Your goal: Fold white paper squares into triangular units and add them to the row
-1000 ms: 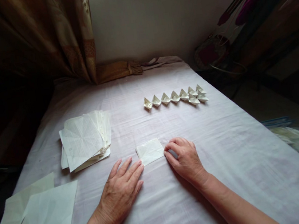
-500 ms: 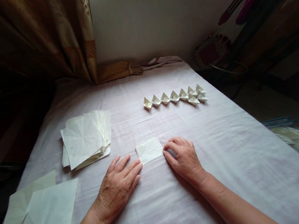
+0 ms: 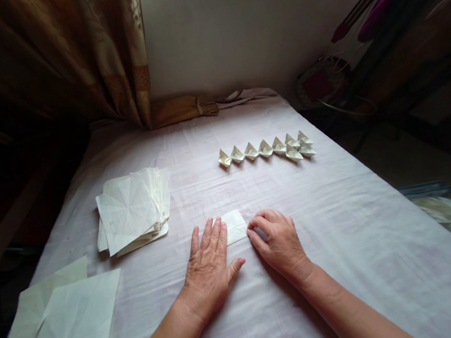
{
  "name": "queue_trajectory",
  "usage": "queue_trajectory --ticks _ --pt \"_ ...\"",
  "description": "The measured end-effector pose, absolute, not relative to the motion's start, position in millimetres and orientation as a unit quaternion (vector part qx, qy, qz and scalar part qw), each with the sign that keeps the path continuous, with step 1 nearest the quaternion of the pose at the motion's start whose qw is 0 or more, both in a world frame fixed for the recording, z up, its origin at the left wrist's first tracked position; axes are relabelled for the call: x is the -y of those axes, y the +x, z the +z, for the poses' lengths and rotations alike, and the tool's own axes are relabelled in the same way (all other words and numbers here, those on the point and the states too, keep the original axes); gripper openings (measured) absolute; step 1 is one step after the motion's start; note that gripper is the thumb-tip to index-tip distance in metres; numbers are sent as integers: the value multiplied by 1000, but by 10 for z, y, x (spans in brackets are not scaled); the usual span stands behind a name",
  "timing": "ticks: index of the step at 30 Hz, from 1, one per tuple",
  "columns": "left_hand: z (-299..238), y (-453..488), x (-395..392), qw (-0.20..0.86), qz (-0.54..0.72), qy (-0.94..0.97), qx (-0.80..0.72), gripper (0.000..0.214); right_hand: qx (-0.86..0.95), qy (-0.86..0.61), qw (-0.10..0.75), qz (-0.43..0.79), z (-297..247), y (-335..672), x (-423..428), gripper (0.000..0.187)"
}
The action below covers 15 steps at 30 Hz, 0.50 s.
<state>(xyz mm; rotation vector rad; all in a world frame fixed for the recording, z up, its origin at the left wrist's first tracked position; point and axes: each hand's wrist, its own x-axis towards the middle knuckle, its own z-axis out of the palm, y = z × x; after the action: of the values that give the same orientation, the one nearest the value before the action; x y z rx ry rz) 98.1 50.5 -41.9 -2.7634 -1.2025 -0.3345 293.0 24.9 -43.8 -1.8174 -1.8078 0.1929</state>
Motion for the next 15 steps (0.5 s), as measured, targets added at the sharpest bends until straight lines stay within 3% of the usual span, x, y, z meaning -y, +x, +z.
queue_trajectory --ticks 15 --pt "-393 710 -563 47 -67 -894 441 61 668 -683 285 73 -437 2921 -244 7"
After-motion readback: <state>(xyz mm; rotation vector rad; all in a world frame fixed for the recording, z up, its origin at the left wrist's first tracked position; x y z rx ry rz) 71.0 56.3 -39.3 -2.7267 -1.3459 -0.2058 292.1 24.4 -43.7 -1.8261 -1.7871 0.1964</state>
